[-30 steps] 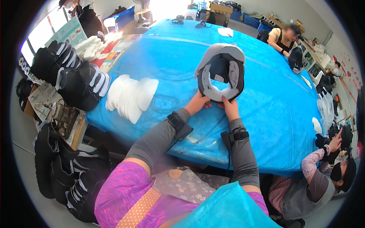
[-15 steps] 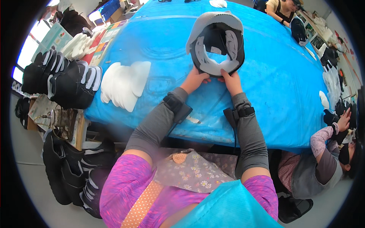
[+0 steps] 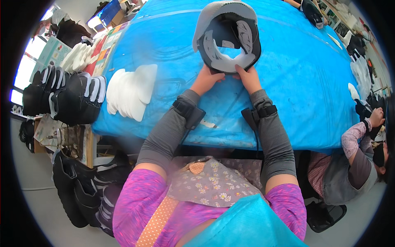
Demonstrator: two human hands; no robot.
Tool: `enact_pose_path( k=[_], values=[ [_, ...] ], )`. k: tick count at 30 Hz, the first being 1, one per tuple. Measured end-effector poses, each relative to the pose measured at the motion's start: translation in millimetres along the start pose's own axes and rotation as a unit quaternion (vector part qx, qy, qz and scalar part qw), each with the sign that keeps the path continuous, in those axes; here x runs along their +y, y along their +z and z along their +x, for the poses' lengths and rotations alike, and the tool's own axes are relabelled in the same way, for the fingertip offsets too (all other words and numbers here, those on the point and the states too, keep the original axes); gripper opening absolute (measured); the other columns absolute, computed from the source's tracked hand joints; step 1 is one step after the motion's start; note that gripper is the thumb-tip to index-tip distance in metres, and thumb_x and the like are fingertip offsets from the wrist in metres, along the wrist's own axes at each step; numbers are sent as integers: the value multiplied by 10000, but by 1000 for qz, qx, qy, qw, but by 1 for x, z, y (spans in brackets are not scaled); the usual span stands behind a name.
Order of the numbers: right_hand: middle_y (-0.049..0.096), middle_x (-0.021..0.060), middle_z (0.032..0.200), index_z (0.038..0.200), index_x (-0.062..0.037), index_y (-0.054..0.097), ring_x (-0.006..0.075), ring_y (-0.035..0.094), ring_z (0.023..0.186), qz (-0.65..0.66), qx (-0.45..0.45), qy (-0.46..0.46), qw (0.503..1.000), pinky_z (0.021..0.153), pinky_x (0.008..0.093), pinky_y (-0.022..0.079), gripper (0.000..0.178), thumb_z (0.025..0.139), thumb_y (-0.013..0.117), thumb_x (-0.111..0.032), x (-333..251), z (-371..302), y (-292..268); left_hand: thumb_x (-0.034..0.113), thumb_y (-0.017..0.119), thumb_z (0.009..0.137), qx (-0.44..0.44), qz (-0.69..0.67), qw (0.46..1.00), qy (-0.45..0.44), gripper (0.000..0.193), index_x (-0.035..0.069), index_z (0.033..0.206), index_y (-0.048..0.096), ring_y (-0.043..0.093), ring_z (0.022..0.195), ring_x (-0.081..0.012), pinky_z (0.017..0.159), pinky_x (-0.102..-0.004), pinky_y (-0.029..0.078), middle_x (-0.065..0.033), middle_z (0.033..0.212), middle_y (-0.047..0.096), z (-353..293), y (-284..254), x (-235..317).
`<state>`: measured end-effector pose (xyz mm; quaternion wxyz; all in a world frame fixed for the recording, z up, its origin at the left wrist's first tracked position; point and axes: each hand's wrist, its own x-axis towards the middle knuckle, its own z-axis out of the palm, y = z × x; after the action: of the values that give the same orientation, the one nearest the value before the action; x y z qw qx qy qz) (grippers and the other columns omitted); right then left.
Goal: Manually assemble shoe components, focusing on the heel and interior padding.
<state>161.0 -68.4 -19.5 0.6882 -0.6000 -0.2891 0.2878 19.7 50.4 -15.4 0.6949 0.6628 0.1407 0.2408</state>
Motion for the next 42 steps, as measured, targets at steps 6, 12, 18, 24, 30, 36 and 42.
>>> enact_pose_path(
  k=[6, 12, 18, 24, 30, 36, 42],
  values=[
    [576, 128, 1034, 1154, 38, 451, 188, 607, 829, 27, 12, 0, 1000, 647, 274, 535, 405, 839, 613, -159, 4, 3, -3, 28, 628, 774, 2, -8, 1000, 7, 467, 6, 1174, 388, 617, 794, -180, 648, -280, 501, -107, 989, 578, 2, 1, -4],
    [612, 79, 917, 1064, 18, 525, 142, 599, 722, 2, 8, -86, 996, 605, 261, 499, 276, 862, 594, -156, 2, 1, -3, 61, 641, 783, 6, 22, 1000, -21, 269, -4, 1028, 552, 616, 779, -163, 634, -281, 503, -87, 886, 621, -2, 0, 2],
    [619, 74, 874, 986, 18, 559, 148, 601, 699, -10, -11, -143, 990, 612, 279, 494, 167, 868, 547, -100, 20, 10, -9, 184, 501, 885, -113, 28, 991, 64, 280, -7, 1083, 555, 601, 876, -181, 730, -302, 489, -120, 993, 617, -17, 3, 35],
    [618, 84, 854, 959, 17, 560, 157, 599, 677, 4, -6, -194, 981, 594, 287, 492, 130, 861, 539, -67, 25, 10, -9, 300, 406, 932, -101, 92, 986, 91, 375, -7, 1097, 545, 614, 822, -181, 725, -305, 486, -129, 965, 633, -16, 13, 46],
    [615, 72, 850, 977, 16, 578, 142, 585, 664, 71, 20, -116, 991, 534, 269, 490, 212, 833, 622, -132, -12, -10, 6, 400, 316, 961, -54, 93, 992, 62, 485, -6, 1106, 538, 624, 787, -183, 722, -307, 483, -137, 940, 645, -15, 15, 39],
    [614, 71, 857, 1008, 11, 576, 128, 584, 687, 25, 61, -167, 984, 525, 256, 492, 293, 821, 656, -200, -13, -14, 5, 554, 190, 938, 14, 42, 999, -22, 682, 2, 1085, 562, 630, 793, -186, 740, -299, 475, -152, 893, 661, -15, 24, 34],
    [608, 47, 745, 928, 7, 601, 137, 566, 590, -32, 65, -149, 986, 538, 258, 458, 197, 852, 615, -174, -18, -21, 10, 655, 132, 884, -37, 125, 991, 42, 822, -3, 1066, 588, 637, 798, -200, 772, -308, 477, -139, 873, 665, -11, 11, 15]
  ],
)
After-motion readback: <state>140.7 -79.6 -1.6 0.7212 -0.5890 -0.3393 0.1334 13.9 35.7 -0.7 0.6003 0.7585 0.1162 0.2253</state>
